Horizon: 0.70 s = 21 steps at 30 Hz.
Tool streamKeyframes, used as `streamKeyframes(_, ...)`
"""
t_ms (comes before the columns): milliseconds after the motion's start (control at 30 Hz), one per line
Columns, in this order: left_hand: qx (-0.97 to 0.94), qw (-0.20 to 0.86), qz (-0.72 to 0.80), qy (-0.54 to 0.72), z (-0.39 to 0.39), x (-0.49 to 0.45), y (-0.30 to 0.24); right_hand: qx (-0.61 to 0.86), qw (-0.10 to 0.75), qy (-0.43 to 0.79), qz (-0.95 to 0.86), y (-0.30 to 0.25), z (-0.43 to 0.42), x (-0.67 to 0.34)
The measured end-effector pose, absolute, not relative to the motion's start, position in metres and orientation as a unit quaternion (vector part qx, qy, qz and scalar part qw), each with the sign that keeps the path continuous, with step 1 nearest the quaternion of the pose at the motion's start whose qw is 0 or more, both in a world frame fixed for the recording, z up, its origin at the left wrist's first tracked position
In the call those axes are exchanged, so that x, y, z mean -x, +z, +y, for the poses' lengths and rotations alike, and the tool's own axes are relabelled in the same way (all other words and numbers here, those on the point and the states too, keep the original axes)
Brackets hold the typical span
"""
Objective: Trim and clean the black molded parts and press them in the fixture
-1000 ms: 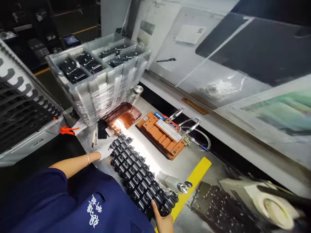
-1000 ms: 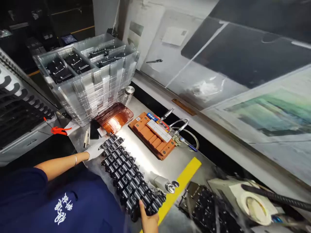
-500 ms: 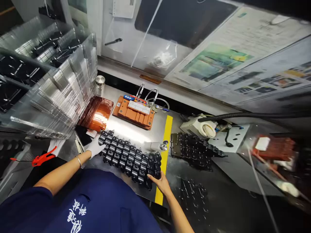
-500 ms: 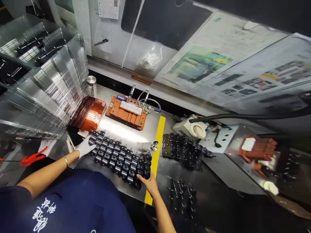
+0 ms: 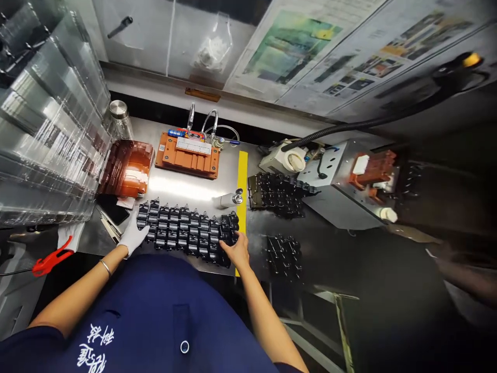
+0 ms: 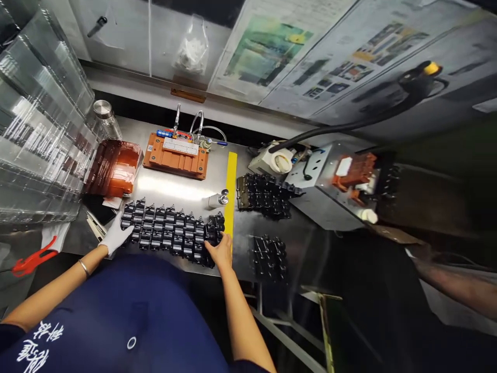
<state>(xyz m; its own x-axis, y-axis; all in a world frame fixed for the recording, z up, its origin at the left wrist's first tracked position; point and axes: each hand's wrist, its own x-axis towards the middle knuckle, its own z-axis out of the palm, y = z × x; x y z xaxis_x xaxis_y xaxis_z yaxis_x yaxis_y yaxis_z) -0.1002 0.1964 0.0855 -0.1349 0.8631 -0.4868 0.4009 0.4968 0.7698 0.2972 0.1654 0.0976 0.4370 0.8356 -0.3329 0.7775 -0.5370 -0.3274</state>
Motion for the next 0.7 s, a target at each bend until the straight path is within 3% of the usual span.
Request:
streamKeyframes(200,-0.448,0.487,0.714,0.231,0.205,0.092,0.089,0.850,-0.062,0.208,-0.480,0.100,0.175,-0.284)
streamKeyframes(333,-0.457,0.498,0.709,0.201,0.207,0.090,0.095,0.850,-0.091,0.196,-0.481,0.116,0.163,-0.307)
streamKeyframes(433,-0.467,0.501,0.706,0.178,0.206,0.083,0.101,0.851,-0.077,0.117,-0.506,0.148,0.160,-0.334)
streamKeyframes(600,-0.434,0.513,0.716,0.189,0.208,0.064,0.107,0.669,-0.008,0.048,-0.742,0.202,0.225,-0.306)
streamKeyframes(700,-0.398,0.524,0.723,0.212,0.208,0.057,0.108,0.544,-0.033,0.066,-0.836,0.194,0.290,-0.248)
